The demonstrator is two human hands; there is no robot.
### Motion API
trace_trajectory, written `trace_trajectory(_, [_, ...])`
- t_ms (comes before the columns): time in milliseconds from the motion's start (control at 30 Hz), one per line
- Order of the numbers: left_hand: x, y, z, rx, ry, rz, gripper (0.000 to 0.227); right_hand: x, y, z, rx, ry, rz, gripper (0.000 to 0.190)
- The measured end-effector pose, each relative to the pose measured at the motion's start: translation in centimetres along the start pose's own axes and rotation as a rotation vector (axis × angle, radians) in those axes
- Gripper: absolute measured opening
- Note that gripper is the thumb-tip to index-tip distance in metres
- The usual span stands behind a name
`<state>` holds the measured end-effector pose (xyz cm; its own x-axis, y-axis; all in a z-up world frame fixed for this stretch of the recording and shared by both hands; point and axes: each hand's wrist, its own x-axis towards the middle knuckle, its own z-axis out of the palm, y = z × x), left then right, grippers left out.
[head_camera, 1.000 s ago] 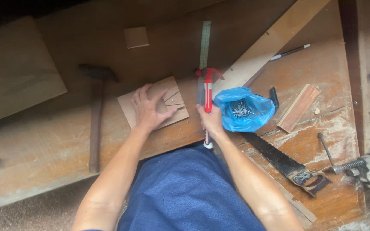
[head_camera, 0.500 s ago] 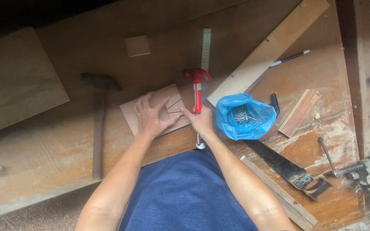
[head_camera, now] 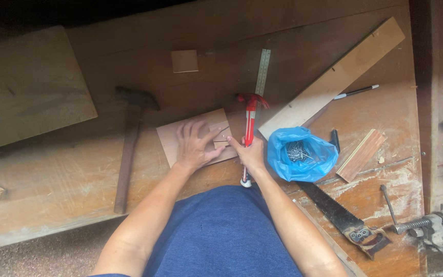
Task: The person places nails on a small wooden board and hammers them in one by one. They repeatedly reposition the board and continue driving nails until the board is fully fastened.
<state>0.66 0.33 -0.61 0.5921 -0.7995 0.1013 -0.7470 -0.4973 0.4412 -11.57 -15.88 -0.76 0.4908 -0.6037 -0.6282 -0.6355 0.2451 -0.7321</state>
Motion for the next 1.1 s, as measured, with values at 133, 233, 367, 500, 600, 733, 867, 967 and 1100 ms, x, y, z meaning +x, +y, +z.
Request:
trace_trajectory(133, [0.0, 0.1, 0.0, -0.018, 0.004, -0.024, 0.056, 0.1, -0.1, -0.1, 0.003, -0.005, -0.012, 0.051])
trace_trajectory(233, [0.3, 0.2, -0.1, -0.016, 0.008, -0.019, 0.054, 0.0, -0.3, -0.1, -0.005, 0.001, -0.008, 0.050])
trace_trajectory(367, [0.5, 0.4, -0.3, -0.008, 0.002, -0.025, 0.054, -0.2, -0.7, 0.0, 0.001, 0.002, -0.020, 0.050])
trace_trajectory(500, [0.4, 0.3, -0.5, -0.043, -0.006, -0.044, 0.051, -0.4, -1.2, 0.2, -0.018, 0.015, 0.005, 0.048])
trace_trajectory(600, [0.0, 0.3, -0.5, -0.053, -0.009, -0.052, 0.050, -0.6, -1.2, 0.2, -0.026, 0.011, 0.018, 0.049])
trace_trajectory(733, [0.4, 0.3, -0.3, -0.039, -0.023, -0.072, 0.050, -0.6, -1.1, 0.2, -0.066, 0.031, -0.010, 0.049])
trace_trajectory(867, [0.2, 0.2, -0.2, -0.061, -0.055, -0.098, 0.049, -1.0, -0.9, -0.4, -0.101, 0.053, -0.056, 0.037])
trace_trajectory(967, [0.3, -0.1, 0.0, -0.065, -0.042, -0.084, 0.051, -2.7, -0.7, -2.3, -0.167, 0.089, -0.293, 0.034])
trace_trajectory(1100, [0.0, 0.0, 0.3, -0.108, -0.028, -0.091, 0.050, -6.4, -0.6, -5.5, -0.465, 0.028, -0.424, 0.034])
